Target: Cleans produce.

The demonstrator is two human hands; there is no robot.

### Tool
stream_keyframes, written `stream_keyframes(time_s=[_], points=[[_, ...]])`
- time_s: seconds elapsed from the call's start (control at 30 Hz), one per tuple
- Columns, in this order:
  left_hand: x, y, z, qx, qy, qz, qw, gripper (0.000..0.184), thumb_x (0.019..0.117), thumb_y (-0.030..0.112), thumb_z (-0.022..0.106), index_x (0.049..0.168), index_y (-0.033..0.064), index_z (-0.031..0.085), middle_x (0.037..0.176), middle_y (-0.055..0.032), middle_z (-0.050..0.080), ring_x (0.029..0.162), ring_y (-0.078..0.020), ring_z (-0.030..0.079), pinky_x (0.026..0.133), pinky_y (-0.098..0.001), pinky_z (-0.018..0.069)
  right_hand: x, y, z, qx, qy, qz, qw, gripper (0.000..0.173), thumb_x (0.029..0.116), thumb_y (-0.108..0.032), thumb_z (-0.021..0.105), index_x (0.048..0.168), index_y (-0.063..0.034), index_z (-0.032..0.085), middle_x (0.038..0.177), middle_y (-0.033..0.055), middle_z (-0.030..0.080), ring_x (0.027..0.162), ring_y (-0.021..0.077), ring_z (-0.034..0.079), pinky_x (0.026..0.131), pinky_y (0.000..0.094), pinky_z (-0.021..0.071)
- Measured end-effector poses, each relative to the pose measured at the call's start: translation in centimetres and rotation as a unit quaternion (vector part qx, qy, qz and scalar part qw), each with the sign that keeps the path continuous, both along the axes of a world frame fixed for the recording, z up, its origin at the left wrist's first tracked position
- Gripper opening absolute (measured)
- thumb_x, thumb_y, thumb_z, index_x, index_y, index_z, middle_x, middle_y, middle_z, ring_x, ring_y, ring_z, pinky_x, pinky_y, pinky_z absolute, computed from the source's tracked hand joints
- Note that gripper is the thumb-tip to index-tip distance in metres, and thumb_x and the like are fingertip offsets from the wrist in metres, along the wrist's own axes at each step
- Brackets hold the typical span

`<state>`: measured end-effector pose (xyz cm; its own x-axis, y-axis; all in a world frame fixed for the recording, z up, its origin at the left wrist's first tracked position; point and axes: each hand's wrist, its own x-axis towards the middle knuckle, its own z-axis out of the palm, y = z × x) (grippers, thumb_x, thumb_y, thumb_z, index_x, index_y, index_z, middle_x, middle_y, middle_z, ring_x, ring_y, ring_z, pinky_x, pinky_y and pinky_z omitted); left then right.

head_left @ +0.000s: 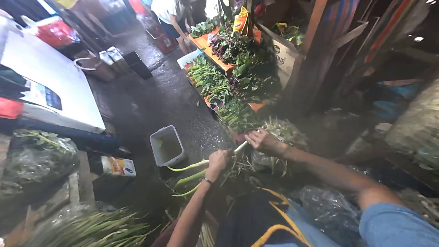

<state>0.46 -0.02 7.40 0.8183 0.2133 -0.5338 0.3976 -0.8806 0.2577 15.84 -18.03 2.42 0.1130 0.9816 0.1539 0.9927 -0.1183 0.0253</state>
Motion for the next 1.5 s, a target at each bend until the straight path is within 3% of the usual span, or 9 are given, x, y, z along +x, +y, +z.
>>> stream_keyframes(time_s=[0.4,0.6,0.7,0.87,0.97,1.1,1.27,1.43,1.5], points=[[-0.1,0.0,0.0,-0.001,-0.059,-0.010,0.998,0.033,0.1044,0.028,0.047,0.124,0.0106,0.068,0.110,-0.0205,0.072,0.109,-0.0409,0.067,0.089,-0.0612,0.0491,0.1,0.0,-0.3,0.058,-0.055,-0.016,0.997,0.032,0.0969,0.005,0.053,0.126,0.0077,0.064,0.109,0.0240,0.072,0.103,0.0421,0.071,0.089,0.0619,0.0555],[-0.4,0.2,-0.3,-0.036,-0.043,0.003,0.998,0.031,0.1021,0.023,0.051,0.125,0.0125,0.068,0.114,-0.0204,0.071,0.112,-0.0410,0.066,0.092,-0.0618,0.0483,0.4,-0.3,-0.9,0.078,-0.075,0.002,0.994,0.031,0.0960,0.004,0.055,0.125,0.0035,0.066,0.108,0.0197,0.073,0.100,0.0364,0.073,0.088,0.0558,0.0575],[-0.6,0.8,-0.6,-0.066,-0.037,0.009,0.997,0.032,0.1017,0.020,0.050,0.127,0.0132,0.068,0.116,-0.0202,0.070,0.113,-0.0408,0.065,0.092,-0.0623,0.0482,1.4,-0.5,-0.2,0.056,-0.020,0.029,0.998,0.031,0.0985,0.005,0.052,0.126,0.0019,0.065,0.113,0.0215,0.072,0.105,0.0400,0.071,0.092,0.0573,0.0555],[-1.3,1.7,-1.4,-0.091,-0.033,0.001,0.995,0.033,0.0990,0.018,0.056,0.129,0.0159,0.069,0.119,-0.0180,0.071,0.114,-0.0394,0.066,0.094,-0.0629,0.0482,3.6,-0.8,-0.5,0.098,0.100,0.094,0.986,0.016,0.0952,-0.005,0.060,0.105,-0.0023,0.072,0.103,0.0178,0.074,0.099,0.0368,0.072,0.086,0.0525,0.0579],[-2.1,2.1,-2.1,-0.095,-0.068,-0.032,0.993,0.031,0.0992,0.018,0.055,0.126,0.0144,0.071,0.111,-0.0197,0.073,0.107,-0.0413,0.068,0.090,-0.0633,0.0491,4.0,-1.3,0.1,0.073,0.233,0.103,0.964,0.017,0.0888,-0.006,0.068,0.104,-0.0008,0.072,0.102,0.0184,0.073,0.095,0.0362,0.072,0.083,0.0535,0.0574],[-3.4,2.8,-2.3,-0.088,-0.151,-0.076,0.982,0.028,0.0942,0.014,0.061,0.119,0.0107,0.073,0.098,-0.0209,0.074,0.095,-0.0431,0.071,0.082,-0.0644,0.0507,3.8,-1.3,2.6,0.016,0.408,0.112,0.906,0.019,0.0842,-0.001,0.071,0.101,0.0084,0.070,0.098,0.0219,0.070,0.091,0.0312,0.069,0.085,0.0458,0.0555],[-3.8,2.8,-3.0,-0.035,-0.305,-0.121,0.944,0.018,0.0937,0.017,0.064,0.105,0.0101,0.077,0.082,-0.0143,0.074,0.073,-0.0360,0.073,0.065,-0.0593,0.0547,3.4,-0.8,4.1,-0.040,0.418,0.135,0.898,0.019,0.0815,0.003,0.070,0.098,0.0118,0.064,0.090,0.0244,0.065,0.083,0.0339,0.064,0.078,0.0486,0.0525],[-3.4,3.0,-2.6,-0.019,-0.316,-0.134,0.939,0.018,0.0948,0.018,0.063,0.104,0.0097,0.077,0.080,-0.0138,0.073,0.070,-0.0351,0.072,0.062,-0.0573,0.0538,3.8,-1.1,2.3,0.035,0.418,0.153,0.895,0.013,0.0774,-0.001,0.071,0.082,0.0079,0.062,0.078,0.0161,0.060,0.074,0.0208,0.058,0.070,0.0321,0.0484],[-3.4,2.9,-2.5,-0.025,-0.315,-0.131,0.939,0.019,0.0955,0.019,0.063,0.105,0.0091,0.076,0.080,-0.0147,0.073,0.071,-0.0362,0.072,0.063,-0.0580,0.0539,3.5,-1.5,2.8,0.032,0.435,0.124,0.891,0.015,0.0782,-0.001,0.071,0.086,0.0095,0.062,0.081,0.0171,0.061,0.077,0.0197,0.058,0.072,0.0310,0.0482]])
